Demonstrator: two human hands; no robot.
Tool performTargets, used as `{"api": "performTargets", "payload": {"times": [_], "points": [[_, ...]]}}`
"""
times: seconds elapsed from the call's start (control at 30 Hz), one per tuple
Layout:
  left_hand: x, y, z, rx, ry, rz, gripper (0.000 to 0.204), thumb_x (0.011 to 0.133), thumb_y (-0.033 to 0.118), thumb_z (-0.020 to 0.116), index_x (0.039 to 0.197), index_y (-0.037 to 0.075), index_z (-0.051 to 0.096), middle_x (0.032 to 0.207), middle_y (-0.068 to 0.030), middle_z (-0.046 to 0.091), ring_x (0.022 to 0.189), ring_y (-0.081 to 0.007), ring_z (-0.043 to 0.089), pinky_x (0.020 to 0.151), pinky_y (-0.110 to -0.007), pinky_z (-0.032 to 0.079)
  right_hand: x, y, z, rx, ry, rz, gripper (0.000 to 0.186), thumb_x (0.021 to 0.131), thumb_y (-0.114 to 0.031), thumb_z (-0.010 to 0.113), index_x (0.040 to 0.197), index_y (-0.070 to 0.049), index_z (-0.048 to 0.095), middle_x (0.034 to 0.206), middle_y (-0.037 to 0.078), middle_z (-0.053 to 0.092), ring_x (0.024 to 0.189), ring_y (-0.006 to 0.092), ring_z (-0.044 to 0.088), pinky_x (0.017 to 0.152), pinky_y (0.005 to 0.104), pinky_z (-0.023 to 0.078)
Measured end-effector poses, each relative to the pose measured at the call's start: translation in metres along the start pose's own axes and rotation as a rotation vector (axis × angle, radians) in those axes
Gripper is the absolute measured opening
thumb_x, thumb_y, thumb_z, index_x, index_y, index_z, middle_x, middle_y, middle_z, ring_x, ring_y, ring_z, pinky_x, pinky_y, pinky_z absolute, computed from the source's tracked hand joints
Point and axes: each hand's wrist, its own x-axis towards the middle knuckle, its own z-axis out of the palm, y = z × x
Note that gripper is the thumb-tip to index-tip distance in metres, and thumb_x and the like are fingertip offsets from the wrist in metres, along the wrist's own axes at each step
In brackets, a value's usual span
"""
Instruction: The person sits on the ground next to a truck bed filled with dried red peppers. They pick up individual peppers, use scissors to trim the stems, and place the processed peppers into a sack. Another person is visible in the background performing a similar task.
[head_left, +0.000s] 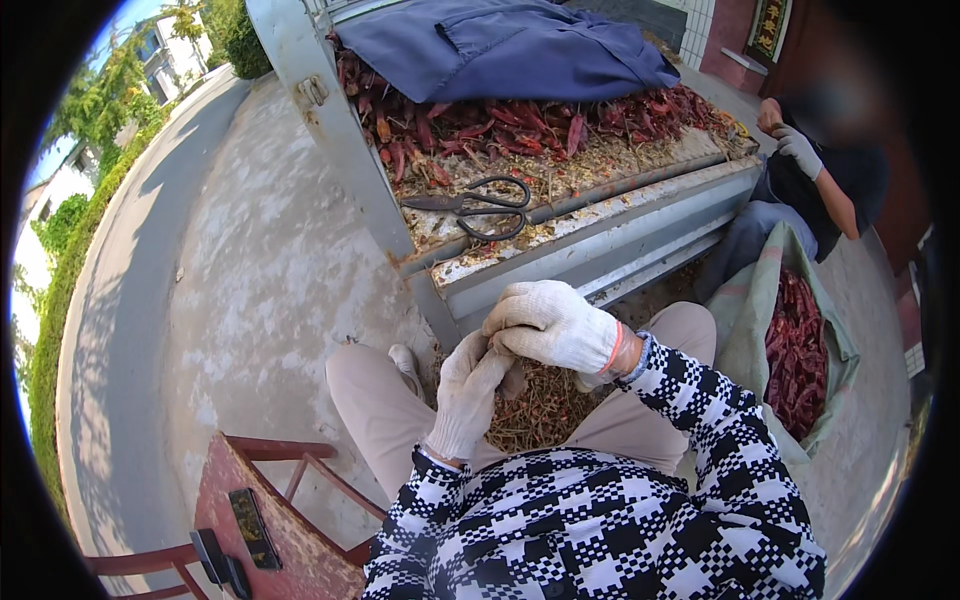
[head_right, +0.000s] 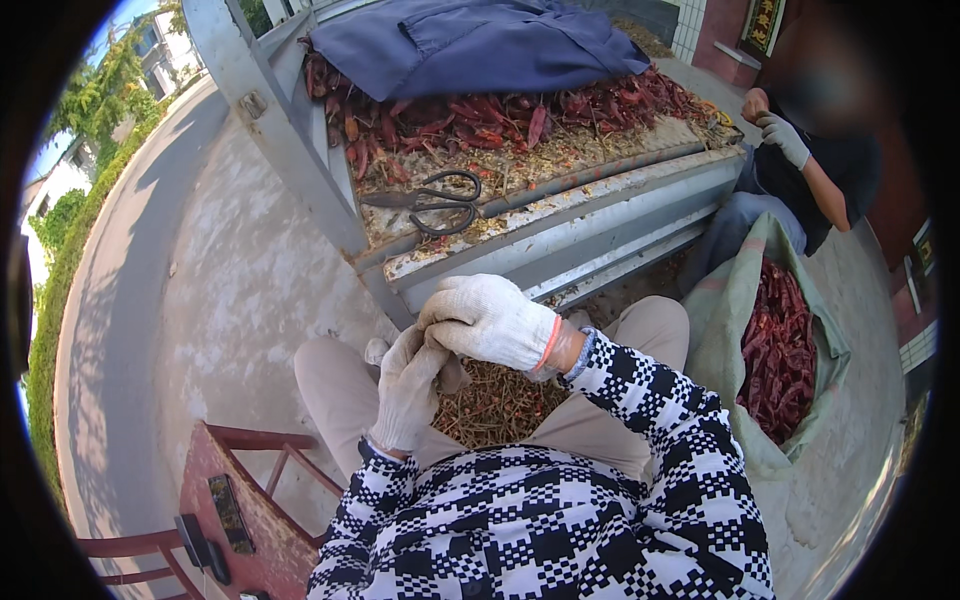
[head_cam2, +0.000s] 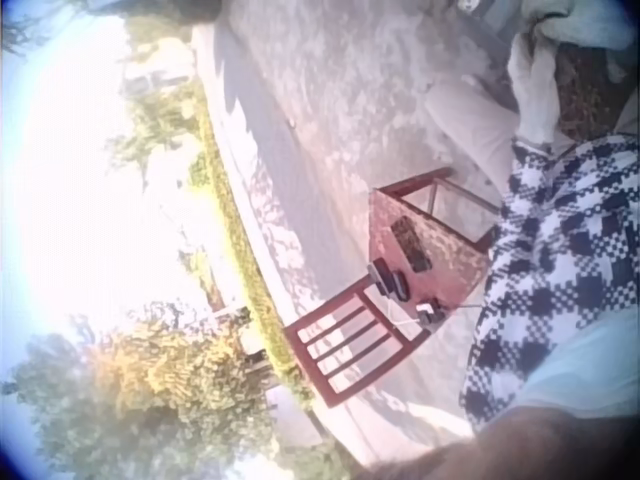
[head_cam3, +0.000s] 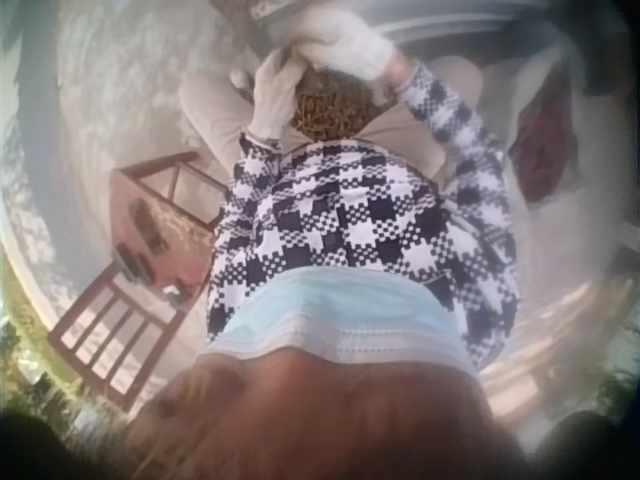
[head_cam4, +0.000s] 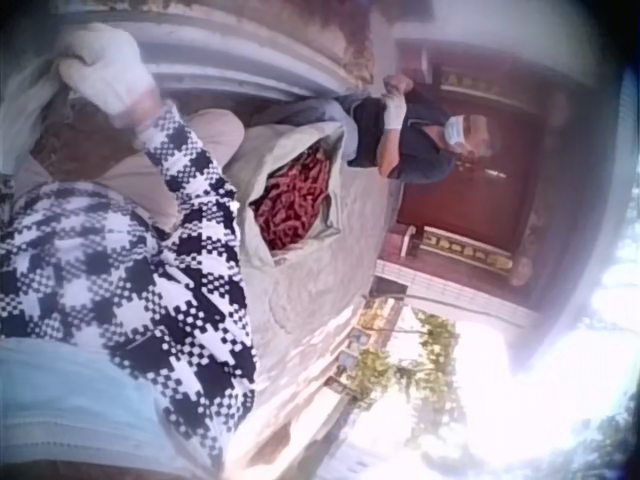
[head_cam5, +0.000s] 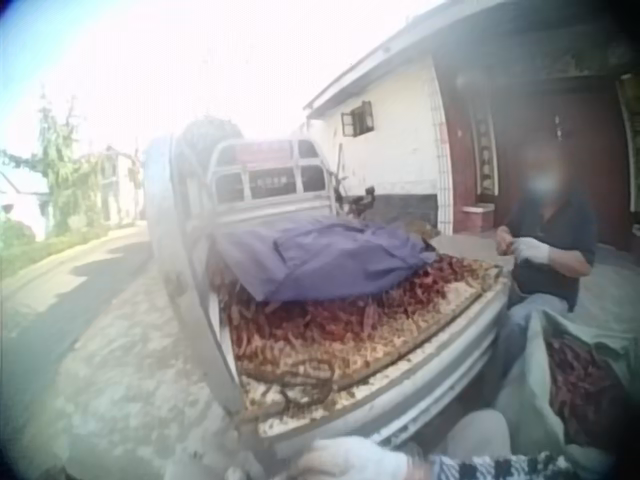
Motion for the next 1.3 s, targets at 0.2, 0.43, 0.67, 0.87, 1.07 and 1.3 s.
{"api": "performTargets", "payload": {"times": [0.2, 0.43, 0.67, 0.87, 1.07, 1.3], "points": [[-0.003, 0.002, 0.006, -0.117, -0.004, -0.036, 0.021, 0.098, 0.011, 0.057, 0.113, -0.004, 0.060, 0.069, 0.0000, 0.053, 0.055, -0.0074, 0.045, 0.052, -0.022, 0.039, -0.010, -0.003, 0.016, 0.323, 0.109, 0.265, 0.022, 0.093, -0.018, 0.060, 0.096, 0.002, 0.070, 0.083, 0.010, 0.067, 0.074, 0.0170, 0.064, 0.069, 0.0317, 0.053], [0.000, -0.005, 0.006, -0.106, 0.024, 0.009, 0.020, 0.099, 0.014, 0.057, 0.109, -0.003, 0.061, 0.065, 0.0013, 0.048, 0.050, -0.0066, 0.040, 0.048, -0.023, 0.036, -0.009, 0.000, 0.008, 0.344, 0.160, 0.305, 0.026, 0.094, -0.023, 0.061, 0.092, 0.001, 0.071, 0.084, 0.010, 0.068, 0.075, 0.0191, 0.063, 0.069, 0.0320, 0.051], [0.003, 0.000, 0.002, -0.129, -0.029, -0.030, 0.023, 0.101, 0.017, 0.054, 0.109, -0.004, 0.060, 0.063, -0.0009, 0.046, 0.054, -0.0108, 0.042, 0.056, -0.026, 0.040, 0.023, 0.011, -0.041, -0.506, 0.236, 0.127, 0.024, 0.086, -0.026, 0.070, 0.103, -0.010, 0.072, 0.097, 0.011, 0.068, 0.094, 0.0325, 0.067, 0.082, 0.0430, 0.054], [0.005, 0.002, 0.002, -0.213, -0.037, 0.019, 0.025, 0.103, 0.021, 0.054, 0.110, -0.002, 0.060, 0.064, -0.0009, 0.044, 0.057, -0.0116, 0.040, 0.059, -0.026, 0.038, 0.112, 0.064, -0.042, -1.032, -0.064, 0.193, 0.021, 0.088, -0.017, 0.064, 0.105, -0.005, 0.070, 0.101, 0.018, 0.074, 0.097, 0.0350, 0.073, 0.082, 0.0468, 0.057], [0.002, 0.005, -0.004, -0.180, -0.036, 0.029, 0.026, 0.103, 0.022, 0.054, 0.111, -0.002, 0.060, 0.065, -0.0027, 0.047, 0.059, -0.0127, 0.043, 0.060, -0.026, 0.041, 0.125, 0.072, -0.047, -0.917, -0.172, 0.460, 0.024, 0.088, -0.019, 0.062, 0.098, -0.003, 0.076, 0.095, 0.020, 0.075, 0.092, 0.0372, 0.074, 0.078, 0.0486, 0.059], [0.003, -0.005, -0.013, -0.190, 0.032, -0.024, 0.027, 0.102, 0.022, 0.055, 0.111, -0.003, 0.061, 0.068, -0.0031, 0.053, 0.060, -0.0114, 0.049, 0.058, -0.025, 0.045, 0.004, 0.032, -0.062, -0.447, -0.103, 0.526, 0.044, 0.085, -0.044, 0.071, 0.101, -0.003, 0.070, 0.088, 0.021, 0.072, 0.084, 0.0394, 0.069, 0.076, 0.0467, 0.054]]}}
